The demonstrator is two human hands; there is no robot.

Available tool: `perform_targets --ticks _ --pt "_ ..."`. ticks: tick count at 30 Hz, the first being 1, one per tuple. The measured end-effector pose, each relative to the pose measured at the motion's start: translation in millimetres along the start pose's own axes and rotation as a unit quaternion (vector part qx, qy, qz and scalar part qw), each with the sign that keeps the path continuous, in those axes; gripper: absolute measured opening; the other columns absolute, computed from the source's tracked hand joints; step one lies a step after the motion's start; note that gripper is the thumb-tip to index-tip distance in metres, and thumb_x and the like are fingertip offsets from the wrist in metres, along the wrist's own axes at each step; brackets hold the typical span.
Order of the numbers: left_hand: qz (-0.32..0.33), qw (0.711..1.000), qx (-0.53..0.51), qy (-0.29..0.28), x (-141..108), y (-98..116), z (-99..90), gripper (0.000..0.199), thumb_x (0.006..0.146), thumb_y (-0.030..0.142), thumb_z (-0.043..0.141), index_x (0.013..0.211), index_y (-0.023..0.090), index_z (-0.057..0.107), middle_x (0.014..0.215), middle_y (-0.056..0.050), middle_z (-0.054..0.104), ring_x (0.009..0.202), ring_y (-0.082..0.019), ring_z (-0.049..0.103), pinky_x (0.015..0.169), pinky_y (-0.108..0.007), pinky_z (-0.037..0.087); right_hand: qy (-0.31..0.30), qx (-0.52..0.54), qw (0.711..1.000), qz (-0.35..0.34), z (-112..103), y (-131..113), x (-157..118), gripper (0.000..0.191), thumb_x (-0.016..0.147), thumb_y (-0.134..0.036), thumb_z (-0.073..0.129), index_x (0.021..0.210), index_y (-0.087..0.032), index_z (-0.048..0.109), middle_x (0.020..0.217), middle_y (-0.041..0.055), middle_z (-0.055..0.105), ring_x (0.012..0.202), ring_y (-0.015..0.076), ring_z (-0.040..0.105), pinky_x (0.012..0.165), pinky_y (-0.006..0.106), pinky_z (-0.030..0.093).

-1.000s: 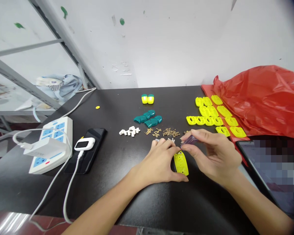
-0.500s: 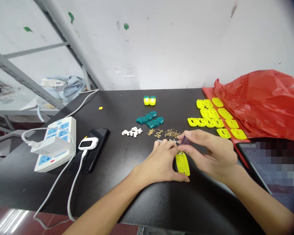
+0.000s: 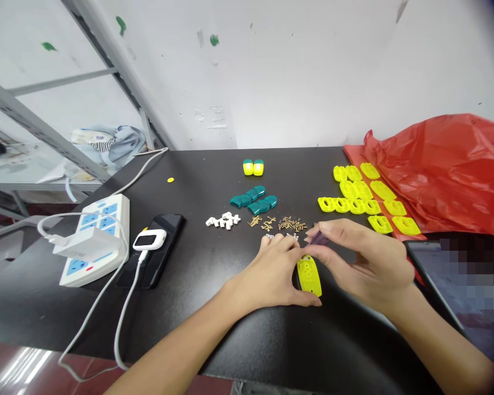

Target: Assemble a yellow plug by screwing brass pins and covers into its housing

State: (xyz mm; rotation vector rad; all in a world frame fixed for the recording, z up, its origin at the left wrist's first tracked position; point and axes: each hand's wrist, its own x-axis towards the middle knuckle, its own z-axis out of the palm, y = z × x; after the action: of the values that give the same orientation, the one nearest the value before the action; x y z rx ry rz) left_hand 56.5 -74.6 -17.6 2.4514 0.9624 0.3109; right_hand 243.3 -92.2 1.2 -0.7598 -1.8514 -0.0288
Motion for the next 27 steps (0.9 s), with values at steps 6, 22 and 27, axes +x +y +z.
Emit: perform_targets --ticks 6,22,27 --pt "0.0 1.0 0.001 0.002 -0.1 -0.1 0.1 0.073 0.067 0.069 0.08 0.117 0.017 0.065 0.116 -0.009 0.06 0.099 -0.028 0.052 0.088 -0.046 0.04 -0.002 -0.021 1.0 0.001 -0.7 -2.1 -0.2 0.034 0.083 -0.009 0.078 0.113 -0.021 0.068 0.093 0.0075 0.08 0.079 0.021 0.078 0.07 0.031 0.067" --pt "-0.011 0.999 -0.025 -0.018 0.4 1.5 -1.4 0.071 0.069 0.068 0.079 0.118 0.018 0.065 0.118 -0.011 0.062 0.103 -0.03 0.055 0.094 -0.049 0.04 -0.02 0.072 0.997 0.013 -2.6 -1.3 5.9 0.045 0.08 0.001 0.073 0.116 -0.026 0.066 0.092 0.0045 0.072 0.078 0.019 0.071 0.064 0.033 0.062" --pt "-0.009 1.0 -0.018 -0.013 0.7 1.5 -1.6 0.069 0.066 0.066 0.084 0.113 0.018 0.067 0.117 -0.01 0.061 0.103 -0.03 0.054 0.092 -0.047 0.04 -0.035 0.113 0.992 0.041 -4.0 -1.7 1.8 0.05 0.083 0.002 0.067 0.125 -0.024 0.061 0.117 0.0109 0.073 0.104 0.0255 0.073 0.085 0.044 0.064"
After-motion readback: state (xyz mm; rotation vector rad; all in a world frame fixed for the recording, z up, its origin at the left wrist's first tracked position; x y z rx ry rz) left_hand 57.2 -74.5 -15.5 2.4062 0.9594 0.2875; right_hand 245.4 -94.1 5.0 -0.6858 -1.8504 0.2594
